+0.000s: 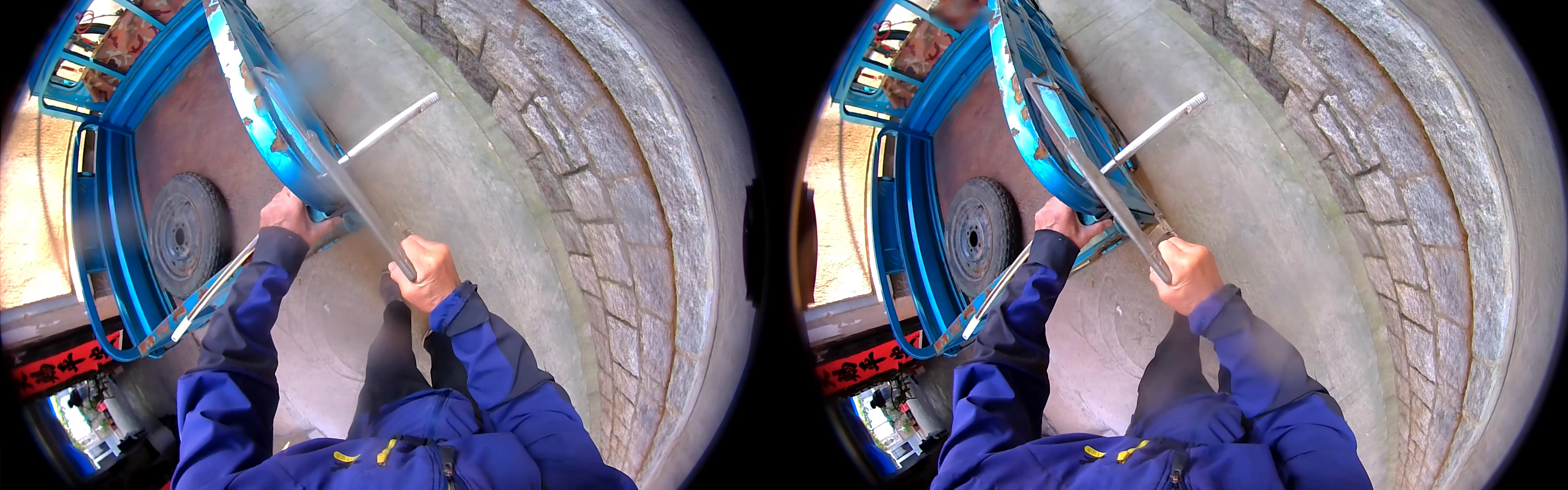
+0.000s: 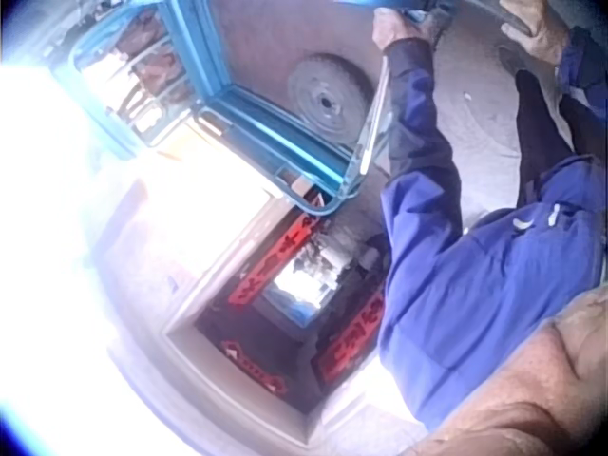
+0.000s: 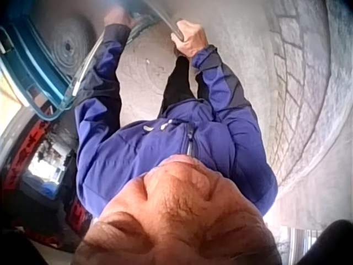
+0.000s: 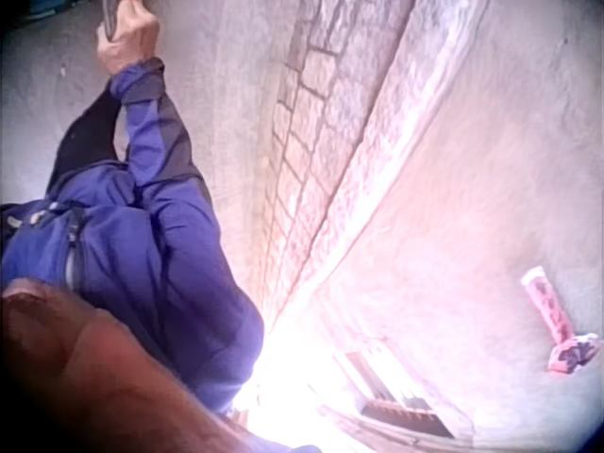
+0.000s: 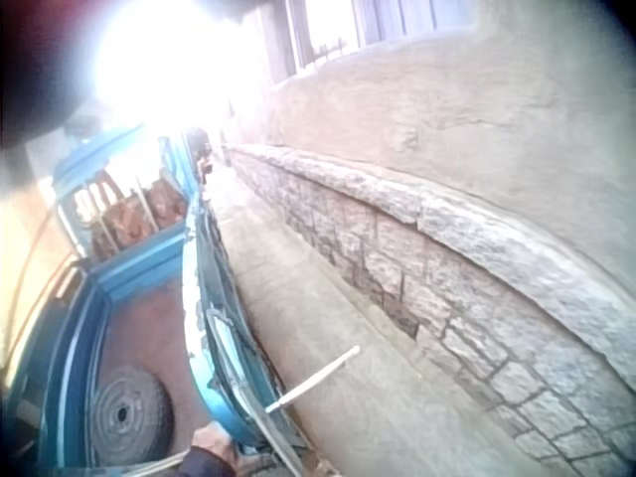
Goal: The person uses a hand saw to cut a metal bar that is clamped to the side of a blue three-wheeled vehicle. The person holds the bar steady with one hand while sawing with the other, working outdoors on a paved surface.
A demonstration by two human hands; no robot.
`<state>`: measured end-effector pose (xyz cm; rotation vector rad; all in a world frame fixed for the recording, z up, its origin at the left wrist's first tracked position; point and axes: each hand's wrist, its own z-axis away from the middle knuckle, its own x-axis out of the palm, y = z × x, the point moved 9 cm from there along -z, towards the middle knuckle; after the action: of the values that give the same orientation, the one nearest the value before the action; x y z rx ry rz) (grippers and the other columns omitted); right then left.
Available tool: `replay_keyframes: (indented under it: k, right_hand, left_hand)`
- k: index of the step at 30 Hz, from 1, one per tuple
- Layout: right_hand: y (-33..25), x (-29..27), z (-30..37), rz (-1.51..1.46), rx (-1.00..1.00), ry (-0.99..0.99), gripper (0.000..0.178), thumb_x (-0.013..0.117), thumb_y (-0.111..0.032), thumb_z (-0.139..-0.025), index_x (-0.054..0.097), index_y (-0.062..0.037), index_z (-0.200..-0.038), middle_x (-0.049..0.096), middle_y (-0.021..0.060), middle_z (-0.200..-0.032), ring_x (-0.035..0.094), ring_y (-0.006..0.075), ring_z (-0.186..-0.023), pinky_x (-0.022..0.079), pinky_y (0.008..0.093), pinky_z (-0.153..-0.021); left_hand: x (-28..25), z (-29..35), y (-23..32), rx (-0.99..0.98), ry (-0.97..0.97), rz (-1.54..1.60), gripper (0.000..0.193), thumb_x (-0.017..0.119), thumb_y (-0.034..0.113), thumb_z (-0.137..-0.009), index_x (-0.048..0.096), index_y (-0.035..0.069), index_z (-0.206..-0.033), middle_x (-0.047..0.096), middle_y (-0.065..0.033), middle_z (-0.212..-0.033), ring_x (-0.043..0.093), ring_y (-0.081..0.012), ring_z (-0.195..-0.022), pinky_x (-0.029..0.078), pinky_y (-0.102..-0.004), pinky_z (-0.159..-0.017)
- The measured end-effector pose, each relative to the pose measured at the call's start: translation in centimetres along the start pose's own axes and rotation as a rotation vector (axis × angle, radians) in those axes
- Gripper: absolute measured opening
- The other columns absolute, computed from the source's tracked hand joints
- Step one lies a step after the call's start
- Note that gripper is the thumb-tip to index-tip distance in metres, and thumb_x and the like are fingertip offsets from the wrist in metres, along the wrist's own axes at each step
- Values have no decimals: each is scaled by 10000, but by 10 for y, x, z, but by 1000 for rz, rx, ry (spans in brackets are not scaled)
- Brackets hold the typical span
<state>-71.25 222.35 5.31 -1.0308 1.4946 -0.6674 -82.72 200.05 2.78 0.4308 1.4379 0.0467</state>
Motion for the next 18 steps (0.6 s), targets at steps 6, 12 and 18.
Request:
replay_keyframes:
  k: [6, 12, 18]
  right_hand:
    - [-12, -26, 91, 82, -2, -17, 238, 782, -22, -718, 553, -26, -783, 559, 160, -752, 596, 393, -642, 487, 458, -570]
    - [-11, -10, 25, 30, -28, 3, 219, 760, -36, -715, 555, -42, -793, 582, 156, -787, 612, 389, -699, 498, 473, -602]
    - [-9, -3, 18, 17, -10, 14, 216, 747, -41, -723, 536, -41, -772, 564, 157, -770, 599, 390, -687, 498, 473, -598]
  left_hand:
    - [-5, 6, -9, 10, 32, 0, 667, 891, 408, -704, 638, 110, -1245, 700, -146, -1128, 693, -347, -1050, 571, -450, -883]
    - [-5, 4, -3, 30, 57, 25, 652, 890, 402, -705, 634, 106, -1227, 701, -142, -1107, 691, -348, -1043, 570, -445, -879]
    - [0, 4, -9, 11, 41, -10, 653, 888, 407, -705, 633, 108, -1227, 701, -142, -1097, 686, -350, -1051, 566, -445, -883]
